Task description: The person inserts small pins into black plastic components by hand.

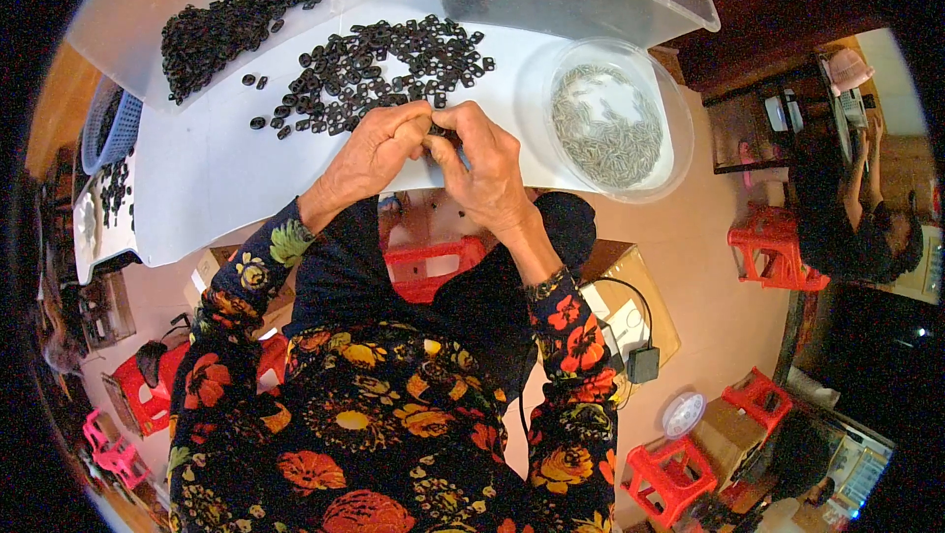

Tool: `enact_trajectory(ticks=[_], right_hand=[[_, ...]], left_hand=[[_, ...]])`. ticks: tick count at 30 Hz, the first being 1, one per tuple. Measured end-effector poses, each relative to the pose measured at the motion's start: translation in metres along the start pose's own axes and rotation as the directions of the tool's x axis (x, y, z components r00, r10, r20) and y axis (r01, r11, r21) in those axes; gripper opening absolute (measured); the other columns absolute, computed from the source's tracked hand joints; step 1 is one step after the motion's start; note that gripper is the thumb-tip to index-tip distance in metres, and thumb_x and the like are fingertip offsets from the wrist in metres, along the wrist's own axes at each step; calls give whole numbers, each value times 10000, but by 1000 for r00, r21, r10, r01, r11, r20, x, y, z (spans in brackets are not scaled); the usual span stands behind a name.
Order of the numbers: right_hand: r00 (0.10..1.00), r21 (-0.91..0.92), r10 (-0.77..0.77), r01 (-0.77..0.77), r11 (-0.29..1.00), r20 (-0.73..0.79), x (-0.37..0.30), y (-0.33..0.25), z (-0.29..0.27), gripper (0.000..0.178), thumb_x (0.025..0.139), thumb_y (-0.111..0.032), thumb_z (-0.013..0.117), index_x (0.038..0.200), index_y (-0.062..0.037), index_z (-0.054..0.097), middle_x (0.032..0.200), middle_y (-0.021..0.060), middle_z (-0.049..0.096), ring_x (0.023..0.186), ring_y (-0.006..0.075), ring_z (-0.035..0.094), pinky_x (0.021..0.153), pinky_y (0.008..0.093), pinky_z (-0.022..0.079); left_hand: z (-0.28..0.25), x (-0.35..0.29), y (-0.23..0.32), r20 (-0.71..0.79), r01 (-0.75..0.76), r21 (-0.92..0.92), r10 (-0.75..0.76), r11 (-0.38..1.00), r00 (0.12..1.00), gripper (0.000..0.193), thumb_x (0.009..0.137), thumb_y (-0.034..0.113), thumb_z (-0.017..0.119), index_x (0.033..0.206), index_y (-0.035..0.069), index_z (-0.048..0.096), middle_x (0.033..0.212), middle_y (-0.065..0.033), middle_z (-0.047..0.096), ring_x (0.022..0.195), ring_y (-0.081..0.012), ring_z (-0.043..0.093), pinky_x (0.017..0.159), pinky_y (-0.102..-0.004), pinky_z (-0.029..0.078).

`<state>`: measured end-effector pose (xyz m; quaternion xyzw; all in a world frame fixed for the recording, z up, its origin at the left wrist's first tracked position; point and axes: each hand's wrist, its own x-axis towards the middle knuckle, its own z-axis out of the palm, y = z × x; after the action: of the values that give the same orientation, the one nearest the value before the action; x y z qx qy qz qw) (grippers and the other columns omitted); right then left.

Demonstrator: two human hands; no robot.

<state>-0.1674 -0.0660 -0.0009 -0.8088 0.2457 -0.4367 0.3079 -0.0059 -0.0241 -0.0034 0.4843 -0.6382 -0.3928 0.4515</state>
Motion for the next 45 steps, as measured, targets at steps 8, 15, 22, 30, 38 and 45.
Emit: enact_trajectory(ticks=[8,15,22,30,38,45], right_hand=[[993,140,113,-114,984,21,3,2,1,283,755,6,705,1016,-2,595,810,69,619,685,119,590,634,269,506],[986,92,167,-169,981,20,3,-1,-3,248,752,-1,699,987,-18,625,804,66,614,694,135,591,648,258,498],[995,43,102,-101,994,-6,3,-3,-4,239,758,6,690,986,-12,621,822,78,629,712,151,617,640,269,503],[998,-108,6,-12,994,-56,21,-21,-18,226,751,-7,707,965,-19,636,807,79,646,679,138,621,613,266,508],[932,-526,-245,73,847,-265,142,-20,-81,248,787,-126,722,1008,-42,649,727,63,614,599,117,555,552,257,463],[992,-200,72,-50,978,108,100,-1,8,119,829,-32,617,943,-17,645,799,116,609,601,178,570,565,289,465]], left_hand=[[4,-2,3,-127,-1,-47,-5,999,992,246,922,182,405,761,-3,402,634,-72,389,578,-143,377,545,-311,390],[2,0,2,-105,-29,22,31,999,994,224,913,153,428,762,-12,418,635,-96,402,569,-164,384,532,-325,384],[6,0,6,-140,-69,-7,68,998,988,221,918,147,455,779,-24,460,625,-137,434,558,-203,418,535,-358,387],[2,-11,13,-103,-5,-107,-6,994,995,354,982,267,385,785,-10,485,660,-59,456,602,-143,465,559,-288,398],[7,-24,13,-43,61,-139,-68,988,997,282,971,214,396,807,11,503,684,-21,471,605,-99,443,560,-259,392],[12,-23,12,-155,47,-328,-103,944,983,100,919,88,434,897,16,500,643,0,439,578,-69,405,519,-245,372]])
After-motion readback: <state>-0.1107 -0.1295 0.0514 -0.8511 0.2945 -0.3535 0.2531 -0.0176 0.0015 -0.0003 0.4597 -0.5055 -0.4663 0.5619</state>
